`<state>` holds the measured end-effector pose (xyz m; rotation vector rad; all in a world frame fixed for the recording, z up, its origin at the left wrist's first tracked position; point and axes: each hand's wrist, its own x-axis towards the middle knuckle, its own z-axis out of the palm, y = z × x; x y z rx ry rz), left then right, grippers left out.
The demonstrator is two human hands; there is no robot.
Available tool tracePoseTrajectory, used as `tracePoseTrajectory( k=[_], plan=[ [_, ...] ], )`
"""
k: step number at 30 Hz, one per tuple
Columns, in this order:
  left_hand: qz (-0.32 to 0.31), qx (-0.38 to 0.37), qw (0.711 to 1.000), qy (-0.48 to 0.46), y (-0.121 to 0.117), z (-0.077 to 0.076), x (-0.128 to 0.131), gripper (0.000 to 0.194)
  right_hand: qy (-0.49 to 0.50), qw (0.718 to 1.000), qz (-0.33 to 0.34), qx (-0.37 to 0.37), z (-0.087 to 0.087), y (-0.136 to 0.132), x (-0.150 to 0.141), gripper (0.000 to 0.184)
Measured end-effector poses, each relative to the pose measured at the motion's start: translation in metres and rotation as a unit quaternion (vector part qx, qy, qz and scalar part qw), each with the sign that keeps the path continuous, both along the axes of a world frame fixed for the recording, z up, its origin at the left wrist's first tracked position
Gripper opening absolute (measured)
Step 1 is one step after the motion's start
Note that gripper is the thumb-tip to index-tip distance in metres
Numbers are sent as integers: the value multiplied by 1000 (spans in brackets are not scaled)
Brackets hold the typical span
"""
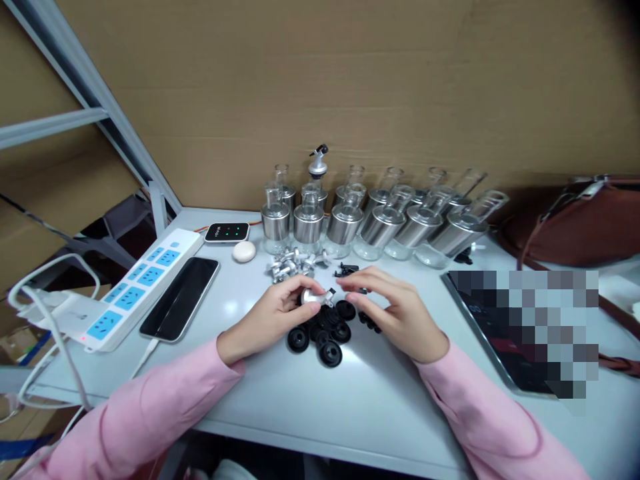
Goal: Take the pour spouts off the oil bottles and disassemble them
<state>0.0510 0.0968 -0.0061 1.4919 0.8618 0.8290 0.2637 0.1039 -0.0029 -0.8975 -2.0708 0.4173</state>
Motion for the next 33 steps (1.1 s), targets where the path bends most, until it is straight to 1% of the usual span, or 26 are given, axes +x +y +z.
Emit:
tracePoseTrajectory(
  k=[2, 3, 5, 7, 10, 12, 16, 20, 23, 25, 26, 29, 31, 33],
  plan=[
    [-9, -4, 1000, -6, -1, 2, 0, 18, 11, 999, 45, 1, 1, -6, -11, 9],
    [-15, -8, 1000, -14, -2, 3, 0, 19, 16, 998, 54, 3, 0, -8, -14, 9],
    [-45, -18, 998, -36, -3, 5, 0, 19, 23, 999, 44, 10, -2, -9, -17, 8],
    [-83, -33, 995, -50, -4, 7, 0, 18, 26, 999, 25, 18, -4, -10, -17, 11],
    [-130, -57, 989, -49, -7, 7, 0, 22, 28, 998, 40, 36, -4, -12, -17, 16],
    [-136, -68, 987, -48, -8, 7, 0, 25, 24, 997, 59, 41, -2, -13, -18, 15],
    [-128, -84, 987, -50, -8, 6, 0, 31, 10, 998, 48, 47, 0, -14, -20, 9],
    [-141, -80, 986, -45, -9, 7, 0, 37, -49, 994, 45, 86, -2, -12, -22, 26],
    [-145, -67, 987, -26, -9, 7, 0, 40, -77, 991, 59, 90, -1, -12, -23, 33],
    [-141, -59, 988, -28, -9, 6, -1, 40, -67, 994, 57, 66, 1, -12, -19, 34],
    [-133, -52, 989, -36, -7, 6, -3, 40, -52, 997, 45, 47, 3, -10, -15, 35],
    [-73, -14, 994, -79, -2, 4, -8, 35, 18, 998, -30, -44, 11, -3, 6, 40],
    [-25, 7, 994, -104, 2, 4, -11, 31, 61, 989, -72, -112, 14, 4, 22, 40],
    [6, 16, 994, -107, 4, 5, -11, 30, 93, 976, -86, -175, 14, 12, 35, 34]
  ],
)
